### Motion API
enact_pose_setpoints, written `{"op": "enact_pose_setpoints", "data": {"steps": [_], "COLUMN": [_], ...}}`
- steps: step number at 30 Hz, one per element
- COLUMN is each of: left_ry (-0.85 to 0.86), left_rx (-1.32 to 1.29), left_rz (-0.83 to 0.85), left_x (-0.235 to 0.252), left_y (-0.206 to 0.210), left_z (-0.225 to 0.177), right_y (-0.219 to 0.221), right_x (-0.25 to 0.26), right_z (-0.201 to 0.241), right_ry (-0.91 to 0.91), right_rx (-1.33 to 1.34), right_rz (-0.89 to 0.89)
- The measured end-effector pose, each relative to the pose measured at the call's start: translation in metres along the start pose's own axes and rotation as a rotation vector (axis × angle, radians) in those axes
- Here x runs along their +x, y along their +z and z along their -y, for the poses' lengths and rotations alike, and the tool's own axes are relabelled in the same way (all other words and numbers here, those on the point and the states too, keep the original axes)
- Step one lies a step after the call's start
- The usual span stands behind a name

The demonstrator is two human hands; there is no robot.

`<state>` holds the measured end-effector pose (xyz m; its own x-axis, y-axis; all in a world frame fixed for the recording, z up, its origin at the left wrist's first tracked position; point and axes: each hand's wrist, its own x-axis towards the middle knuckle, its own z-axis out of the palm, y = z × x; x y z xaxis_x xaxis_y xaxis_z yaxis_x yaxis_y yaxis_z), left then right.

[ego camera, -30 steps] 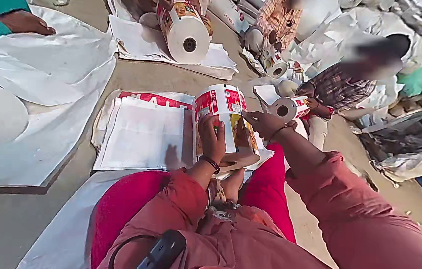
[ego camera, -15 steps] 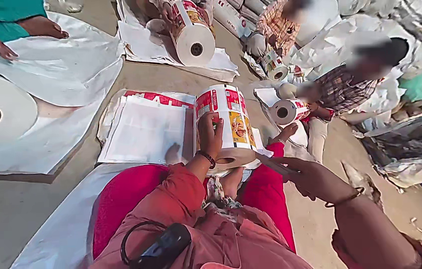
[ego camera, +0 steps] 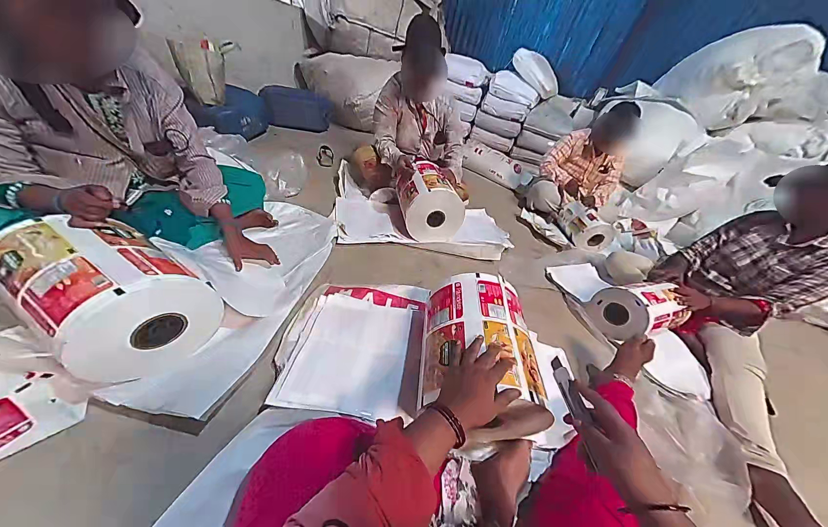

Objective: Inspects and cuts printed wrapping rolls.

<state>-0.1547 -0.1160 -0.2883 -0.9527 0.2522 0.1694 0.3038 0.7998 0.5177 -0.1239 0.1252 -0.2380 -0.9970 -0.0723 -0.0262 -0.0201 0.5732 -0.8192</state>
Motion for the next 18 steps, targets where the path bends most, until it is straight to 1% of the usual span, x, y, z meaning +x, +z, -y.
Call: {"op": "enact_pose_setpoints", "data": {"steps": [2, 6, 12, 16, 18], "left_ry": [0.049, 0.122, 0.143, 0.145, 0.151], "left_rx": [-0.002, 0.034, 0.036, 0.038, 0.041], "left_rz": [0.033, 0.087, 0.051, 0.045, 0.034], "left_x": [0.001, 0.002, 0.002, 0.002, 0.002], "left_y": [-0.001, -0.002, 0.001, 0.002, 0.003], "left_z": [0.0, -0.004, -0.001, 0.0, 0.001], "right_y": [0.0, 0.007, 0.016, 0.026, 0.031], "right_x": [0.003, 0.008, 0.017, 0.023, 0.024], "right_z": [0.002, -0.006, -0.019, -0.024, -0.026], "right_ry": [0.003, -0.036, -0.021, -0.033, 0.016], "right_rx": [-0.037, 0.063, 0.314, 0.411, 0.459], "right_rz": [-0.009, -0.063, -0.115, -0.155, -0.158]}}
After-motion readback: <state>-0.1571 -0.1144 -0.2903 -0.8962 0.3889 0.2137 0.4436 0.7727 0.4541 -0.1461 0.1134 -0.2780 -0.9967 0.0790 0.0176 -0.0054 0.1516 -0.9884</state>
